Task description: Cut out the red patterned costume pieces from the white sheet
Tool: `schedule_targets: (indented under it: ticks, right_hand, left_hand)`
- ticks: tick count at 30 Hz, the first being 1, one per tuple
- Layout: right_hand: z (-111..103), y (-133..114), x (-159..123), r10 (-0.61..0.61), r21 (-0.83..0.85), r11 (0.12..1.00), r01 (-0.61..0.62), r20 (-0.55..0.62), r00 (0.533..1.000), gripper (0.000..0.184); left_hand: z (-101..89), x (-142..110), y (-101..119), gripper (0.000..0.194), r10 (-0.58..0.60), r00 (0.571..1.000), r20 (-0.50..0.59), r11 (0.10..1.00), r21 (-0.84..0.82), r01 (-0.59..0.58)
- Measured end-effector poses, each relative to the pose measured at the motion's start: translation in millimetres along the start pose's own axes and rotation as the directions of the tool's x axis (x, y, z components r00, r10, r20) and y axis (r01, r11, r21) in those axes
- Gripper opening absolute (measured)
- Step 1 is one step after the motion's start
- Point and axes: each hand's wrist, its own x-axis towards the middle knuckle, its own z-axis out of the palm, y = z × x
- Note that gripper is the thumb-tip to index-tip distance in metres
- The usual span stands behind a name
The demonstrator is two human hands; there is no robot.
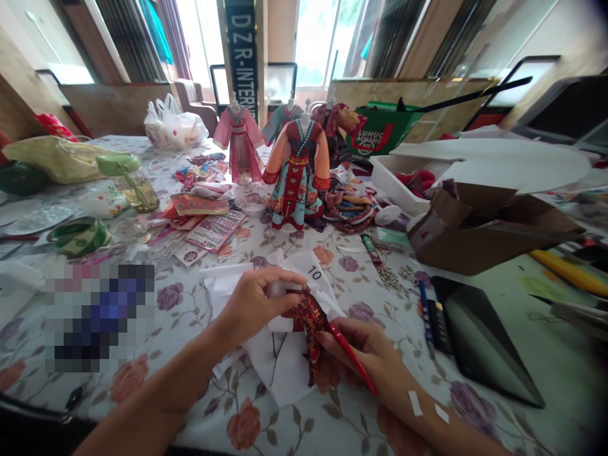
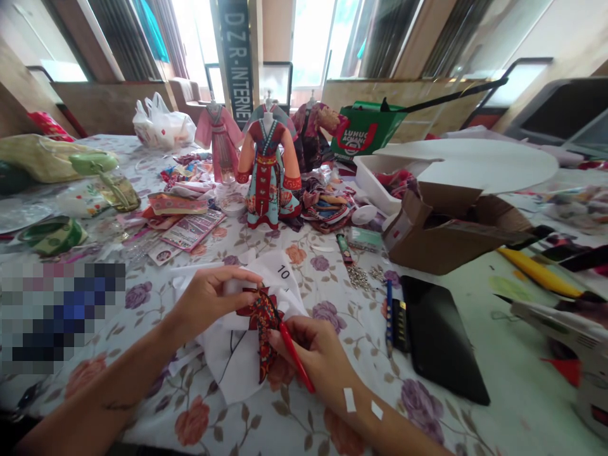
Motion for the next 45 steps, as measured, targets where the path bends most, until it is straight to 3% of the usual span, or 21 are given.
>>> schedule_targets:
  ticks: [14, 45]
  right_hand:
    - [-0.1, -1.3, -0.3, 0.006, -0.01, 1.0, -0.006, -0.001, 1.0, 0.032]
    - [2.3, -1.8, 0.0, 0.008, 0.028, 1.0, -0.008, -0.003, 1.0, 0.03]
  left_hand:
    - [-0.5, -0.4, -5.2, 0.024, -0.11, 0.992, 0.053, 0.987, -0.11, 0.116]
    - [-2.0, 0.7, -4.4, 0.029, -0.18, 0.974, 0.135, 0.906, -0.363, 0.217]
